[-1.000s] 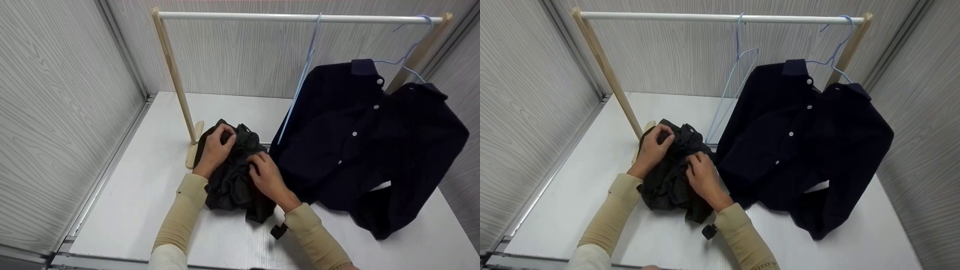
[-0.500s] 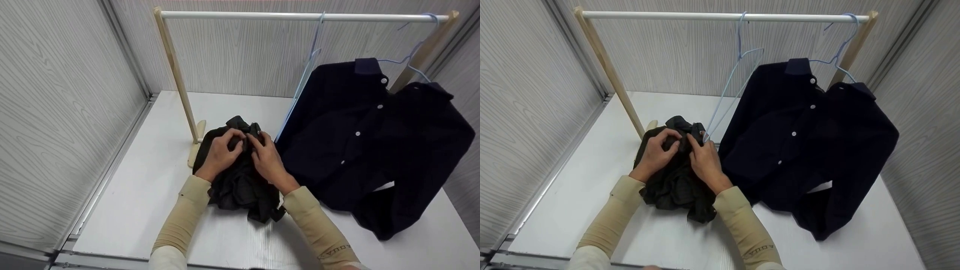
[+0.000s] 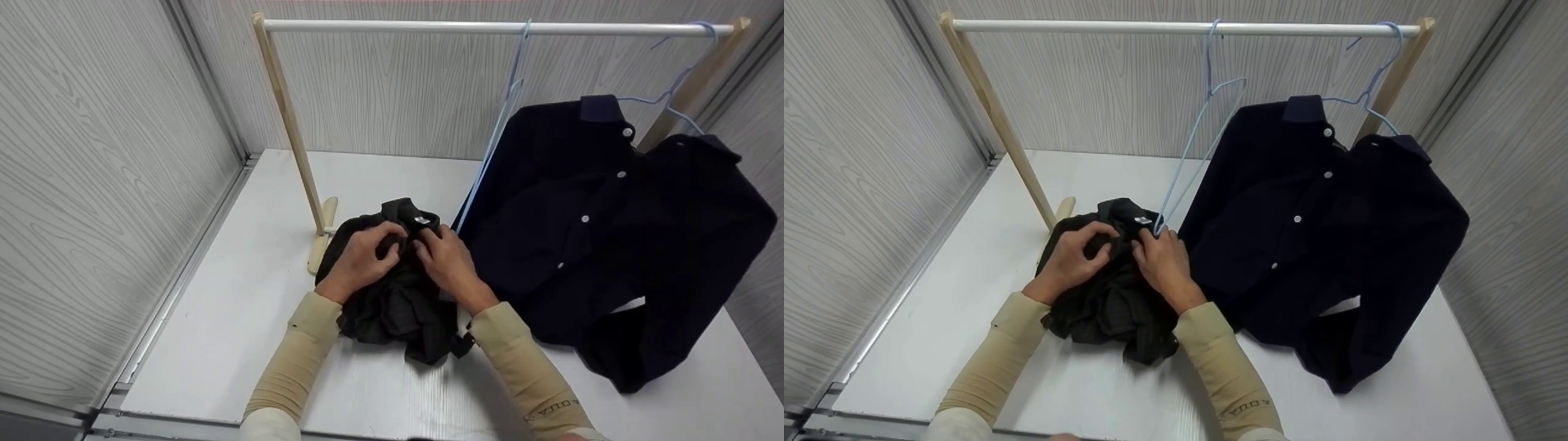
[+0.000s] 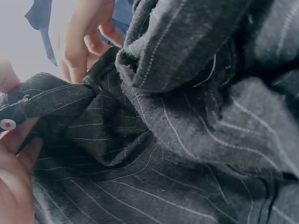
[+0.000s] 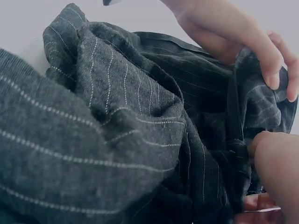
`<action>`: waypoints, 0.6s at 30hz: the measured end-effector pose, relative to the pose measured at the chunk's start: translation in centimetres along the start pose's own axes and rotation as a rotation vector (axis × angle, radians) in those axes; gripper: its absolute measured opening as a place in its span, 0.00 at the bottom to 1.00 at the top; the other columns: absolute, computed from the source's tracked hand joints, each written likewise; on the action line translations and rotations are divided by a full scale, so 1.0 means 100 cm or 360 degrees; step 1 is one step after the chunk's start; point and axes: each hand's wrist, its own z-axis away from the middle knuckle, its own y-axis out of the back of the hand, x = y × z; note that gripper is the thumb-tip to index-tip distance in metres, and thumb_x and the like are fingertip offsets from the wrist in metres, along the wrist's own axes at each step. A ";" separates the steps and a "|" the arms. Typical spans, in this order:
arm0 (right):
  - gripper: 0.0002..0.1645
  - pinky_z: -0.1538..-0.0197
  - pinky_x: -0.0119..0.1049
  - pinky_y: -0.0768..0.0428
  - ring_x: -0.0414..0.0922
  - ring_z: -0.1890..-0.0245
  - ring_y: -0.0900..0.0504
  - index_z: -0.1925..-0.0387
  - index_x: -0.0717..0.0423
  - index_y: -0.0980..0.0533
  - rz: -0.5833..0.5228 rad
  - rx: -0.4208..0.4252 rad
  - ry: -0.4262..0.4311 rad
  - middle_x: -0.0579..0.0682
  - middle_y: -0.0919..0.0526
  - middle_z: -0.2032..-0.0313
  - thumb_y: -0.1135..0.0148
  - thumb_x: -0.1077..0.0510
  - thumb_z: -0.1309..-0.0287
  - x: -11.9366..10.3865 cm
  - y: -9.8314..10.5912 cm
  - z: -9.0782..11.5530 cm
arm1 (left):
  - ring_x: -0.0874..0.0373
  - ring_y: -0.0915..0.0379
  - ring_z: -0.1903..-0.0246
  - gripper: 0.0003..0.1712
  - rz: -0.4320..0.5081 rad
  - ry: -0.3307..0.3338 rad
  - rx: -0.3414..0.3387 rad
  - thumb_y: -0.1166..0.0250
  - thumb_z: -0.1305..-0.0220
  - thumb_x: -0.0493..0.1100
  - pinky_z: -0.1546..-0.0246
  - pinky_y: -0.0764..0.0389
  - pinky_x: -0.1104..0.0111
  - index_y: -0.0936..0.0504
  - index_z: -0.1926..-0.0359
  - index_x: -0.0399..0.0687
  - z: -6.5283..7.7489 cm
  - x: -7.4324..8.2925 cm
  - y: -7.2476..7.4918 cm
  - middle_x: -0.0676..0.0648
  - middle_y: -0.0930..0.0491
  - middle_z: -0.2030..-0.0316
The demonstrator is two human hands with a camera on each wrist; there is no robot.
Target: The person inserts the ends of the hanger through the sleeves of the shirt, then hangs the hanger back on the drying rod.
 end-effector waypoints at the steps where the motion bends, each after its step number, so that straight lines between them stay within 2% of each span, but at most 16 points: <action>1: 0.18 0.59 0.51 0.22 0.56 0.63 0.22 0.53 0.53 0.23 -0.0025 0.0022 -0.0036 0.58 0.23 0.58 0.52 0.45 0.25 0.001 0.000 0.001 | 0.58 0.18 0.59 0.13 -0.0015 0.0012 0.0001 0.39 0.37 0.32 0.54 0.19 0.66 0.21 0.51 0.43 0.001 0.000 0.001 0.47 0.16 0.56; 3: 0.20 0.62 0.48 0.23 0.53 0.67 0.23 0.63 0.56 0.24 -0.0104 0.0100 -0.0098 0.56 0.24 0.65 0.53 0.45 0.25 0.004 0.002 0.003 | 0.59 0.19 0.62 0.15 -0.0044 0.0051 0.0018 0.38 0.37 0.33 0.56 0.18 0.67 0.21 0.49 0.45 0.003 0.000 0.003 0.47 0.15 0.56; 6: 0.24 0.69 0.43 0.25 0.50 0.75 0.26 0.77 0.58 0.28 -0.0207 0.0286 -0.0129 0.54 0.27 0.74 0.49 0.48 0.26 0.009 0.003 0.006 | 0.60 0.24 0.74 0.20 -0.0076 0.0150 0.0061 0.38 0.37 0.34 0.64 0.20 0.68 0.23 0.43 0.48 0.008 0.001 0.006 0.46 0.15 0.63; 9: 0.23 0.71 0.39 0.27 0.47 0.78 0.27 0.81 0.58 0.27 -0.0272 0.0432 -0.0122 0.52 0.28 0.78 0.42 0.53 0.30 0.012 0.002 0.010 | 0.61 0.35 0.83 0.26 -0.0106 0.0281 0.0131 0.38 0.36 0.37 0.71 0.25 0.69 0.26 0.37 0.51 0.013 0.002 0.008 0.45 0.20 0.76; 11: 0.16 0.69 0.39 0.25 0.47 0.74 0.24 0.76 0.58 0.24 -0.0304 0.0465 -0.0122 0.52 0.25 0.75 0.39 0.56 0.33 0.014 0.000 0.012 | 0.62 0.41 0.86 0.29 -0.0126 0.0390 0.0172 0.38 0.35 0.38 0.76 0.30 0.71 0.29 0.33 0.53 0.017 0.003 0.009 0.48 0.28 0.83; 13: 0.06 0.64 0.41 0.22 0.49 0.68 0.21 0.66 0.60 0.24 -0.0341 0.0463 -0.0139 0.54 0.21 0.68 0.38 0.60 0.35 0.014 -0.001 0.014 | 0.63 0.45 0.88 0.31 -0.0148 0.0500 0.0203 0.38 0.34 0.40 0.80 0.35 0.71 0.32 0.31 0.53 0.020 0.003 0.010 0.51 0.34 0.86; 14: 0.06 0.62 0.43 0.21 0.50 0.65 0.19 0.60 0.60 0.25 -0.0359 0.0453 -0.0149 0.56 0.20 0.64 0.38 0.62 0.35 0.014 -0.002 0.015 | 0.63 0.46 0.89 0.32 -0.0160 0.0552 0.0213 0.38 0.34 0.40 0.81 0.37 0.71 0.33 0.30 0.53 0.022 0.003 0.010 0.52 0.36 0.87; 16: 0.17 0.57 0.46 0.20 0.54 0.59 0.19 0.48 0.62 0.29 -0.0369 0.0435 -0.0157 0.60 0.20 0.54 0.40 0.66 0.38 0.014 -0.004 0.017 | 0.62 0.47 0.90 0.33 -0.0188 0.0657 0.0228 0.39 0.33 0.41 0.84 0.40 0.69 0.36 0.28 0.52 0.025 0.004 0.010 0.52 0.39 0.88; 18: 0.28 0.57 0.48 0.21 0.56 0.58 0.20 0.38 0.61 0.34 -0.0352 0.0407 -0.0160 0.63 0.23 0.49 0.42 0.71 0.40 0.014 -0.005 0.018 | 0.60 0.42 0.88 0.34 -0.0217 0.0748 0.0246 0.39 0.32 0.41 0.81 0.35 0.67 0.38 0.27 0.49 0.027 0.004 0.010 0.51 0.35 0.87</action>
